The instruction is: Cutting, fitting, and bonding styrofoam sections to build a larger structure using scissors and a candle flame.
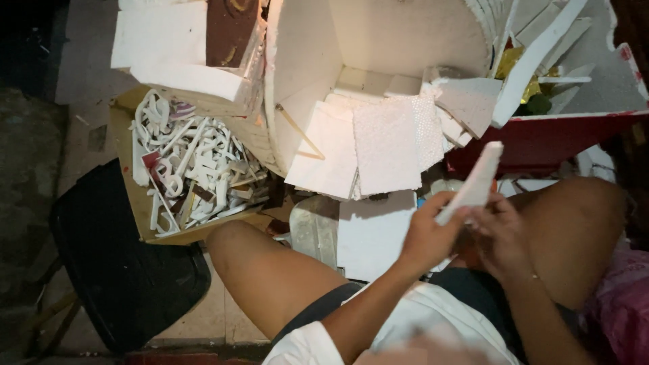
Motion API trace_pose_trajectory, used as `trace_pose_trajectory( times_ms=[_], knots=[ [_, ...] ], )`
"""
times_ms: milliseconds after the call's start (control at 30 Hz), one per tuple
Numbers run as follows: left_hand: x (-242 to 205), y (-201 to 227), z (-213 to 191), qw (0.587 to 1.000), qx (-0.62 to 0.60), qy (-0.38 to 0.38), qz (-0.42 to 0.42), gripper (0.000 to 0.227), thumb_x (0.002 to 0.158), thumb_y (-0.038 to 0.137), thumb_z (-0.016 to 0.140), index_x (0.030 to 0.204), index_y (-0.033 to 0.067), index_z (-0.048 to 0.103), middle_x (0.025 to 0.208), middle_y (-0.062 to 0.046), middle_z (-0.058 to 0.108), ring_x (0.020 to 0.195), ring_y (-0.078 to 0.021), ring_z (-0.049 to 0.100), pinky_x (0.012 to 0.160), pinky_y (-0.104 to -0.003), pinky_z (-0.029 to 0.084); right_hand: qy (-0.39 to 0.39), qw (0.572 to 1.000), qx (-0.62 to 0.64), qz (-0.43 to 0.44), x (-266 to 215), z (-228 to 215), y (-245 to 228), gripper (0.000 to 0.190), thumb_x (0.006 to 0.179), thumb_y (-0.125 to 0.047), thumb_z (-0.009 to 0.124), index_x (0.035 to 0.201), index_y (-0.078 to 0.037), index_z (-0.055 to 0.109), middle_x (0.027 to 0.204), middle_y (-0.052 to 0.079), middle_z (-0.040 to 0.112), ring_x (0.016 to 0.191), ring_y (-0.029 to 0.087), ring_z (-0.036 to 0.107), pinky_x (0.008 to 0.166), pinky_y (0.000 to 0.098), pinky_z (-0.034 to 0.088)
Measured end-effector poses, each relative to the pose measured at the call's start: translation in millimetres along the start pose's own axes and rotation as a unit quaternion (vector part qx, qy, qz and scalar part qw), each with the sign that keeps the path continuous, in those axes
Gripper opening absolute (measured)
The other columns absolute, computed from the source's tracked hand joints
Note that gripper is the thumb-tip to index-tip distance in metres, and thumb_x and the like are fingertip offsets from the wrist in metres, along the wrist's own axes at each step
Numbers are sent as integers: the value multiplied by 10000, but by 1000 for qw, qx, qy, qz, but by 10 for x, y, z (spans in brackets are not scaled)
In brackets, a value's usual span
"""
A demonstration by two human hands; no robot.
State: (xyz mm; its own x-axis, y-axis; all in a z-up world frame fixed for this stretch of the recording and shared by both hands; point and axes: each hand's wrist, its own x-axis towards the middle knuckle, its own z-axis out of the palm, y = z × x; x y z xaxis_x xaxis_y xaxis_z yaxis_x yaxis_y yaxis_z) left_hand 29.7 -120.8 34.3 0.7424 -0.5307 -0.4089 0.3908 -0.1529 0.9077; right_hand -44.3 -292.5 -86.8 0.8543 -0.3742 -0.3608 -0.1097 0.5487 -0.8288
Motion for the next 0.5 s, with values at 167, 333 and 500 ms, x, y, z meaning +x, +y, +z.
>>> trace_pose_trajectory(
  times_ms=[167,333,500],
  knots=[
    [-243,-349,-394,981,-65,168,77,343,902,164,772,1222,56,709,1051,-163,721,908,-217,673,756,-340,612,20,964,-262,-50,136,-101,226,202,997,-193,726,1133,-44,719,903,66,623,826,166,623,741,303,548],
    [-526,-579,-986,953,-18,264,145,353,823,125,854,1141,39,728,962,-186,729,845,-230,678,686,-376,620,10,822,-567,-52,101,-166,236,322,960,-363,793,1087,-69,770,953,226,745,948,437,710,803,535,563],
    [-515,-589,-1137,955,-66,269,104,328,800,138,887,1065,-13,764,864,-150,732,706,-152,671,580,-307,654,-48,691,-709,129,105,288,303,448,803,-430,779,973,-19,831,934,224,805,1012,439,751,871,529,587]
  ],
)
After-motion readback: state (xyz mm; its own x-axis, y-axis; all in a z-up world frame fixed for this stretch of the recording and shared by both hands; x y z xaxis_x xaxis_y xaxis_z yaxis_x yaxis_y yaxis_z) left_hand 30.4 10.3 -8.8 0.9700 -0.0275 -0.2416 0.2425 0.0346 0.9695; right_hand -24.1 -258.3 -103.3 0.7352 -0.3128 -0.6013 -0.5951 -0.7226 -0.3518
